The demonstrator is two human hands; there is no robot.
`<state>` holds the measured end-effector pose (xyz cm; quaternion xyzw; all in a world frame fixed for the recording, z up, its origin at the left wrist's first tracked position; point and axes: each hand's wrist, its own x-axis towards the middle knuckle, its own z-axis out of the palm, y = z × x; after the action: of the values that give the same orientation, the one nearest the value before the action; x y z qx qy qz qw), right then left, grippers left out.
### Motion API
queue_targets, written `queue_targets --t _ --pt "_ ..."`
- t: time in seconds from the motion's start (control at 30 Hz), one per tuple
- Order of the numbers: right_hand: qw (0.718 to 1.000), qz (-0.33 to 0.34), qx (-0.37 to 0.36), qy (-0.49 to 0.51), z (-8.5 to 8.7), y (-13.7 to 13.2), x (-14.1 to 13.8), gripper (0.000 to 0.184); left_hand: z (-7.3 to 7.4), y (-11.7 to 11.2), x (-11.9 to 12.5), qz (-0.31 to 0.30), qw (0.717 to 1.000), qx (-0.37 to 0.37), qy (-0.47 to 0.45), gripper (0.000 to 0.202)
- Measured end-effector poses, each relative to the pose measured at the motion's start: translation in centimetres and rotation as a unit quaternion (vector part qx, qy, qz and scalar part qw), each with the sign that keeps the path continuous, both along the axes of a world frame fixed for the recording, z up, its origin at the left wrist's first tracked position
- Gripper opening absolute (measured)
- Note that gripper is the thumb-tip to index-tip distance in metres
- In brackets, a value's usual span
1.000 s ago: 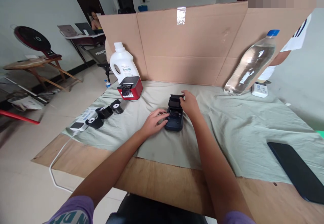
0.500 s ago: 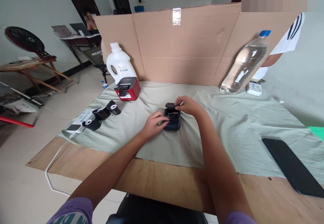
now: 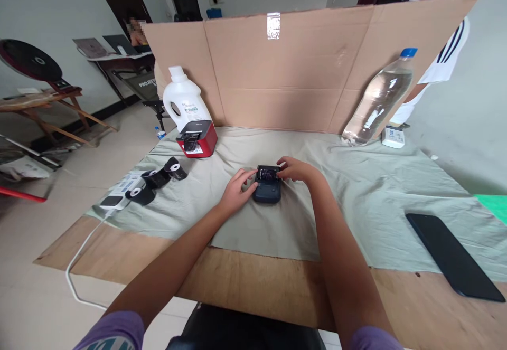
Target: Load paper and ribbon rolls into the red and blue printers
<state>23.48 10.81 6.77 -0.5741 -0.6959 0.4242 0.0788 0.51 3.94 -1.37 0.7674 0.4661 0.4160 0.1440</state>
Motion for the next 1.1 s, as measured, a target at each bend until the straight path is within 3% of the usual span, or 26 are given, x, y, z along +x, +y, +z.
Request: queue_targets --t 0.17,0.37,0.73,0.93,1.1 --pt "0.998 -0.022 -0.058 0.020 0.3 -0.4 -0.5 0.054 -0.6 0.6 -0.3 -0.023 0.999 -0.031 0.003 0.039" --pt "0.991 -0.056 -0.096 0.078 -0.7 -0.7 -0.2 0.058 -1.0 0.8 -0.2 -0.035 0.998 -0.054 -0.015 0.035" --pt "0.982 -0.048 -0.079 0.163 -2.9 -1.2 1.5 0.060 -0.4 0.4 0.0 -0.014 0.999 -0.034 0.029 0.040" --pt "0.981 -0.032 -0.077 0.176 -4.2 -0.6 2.1 0.064 -0.9 0.7 -0.2 -0.036 0.998 -0.030 0.031 0.044" --pt "0.983 -0.033 -0.070 0.166 -4.2 -0.5 2.0 0.064 -1.1 0.9 -0.3 -0.033 0.998 -0.040 0.041 0.043"
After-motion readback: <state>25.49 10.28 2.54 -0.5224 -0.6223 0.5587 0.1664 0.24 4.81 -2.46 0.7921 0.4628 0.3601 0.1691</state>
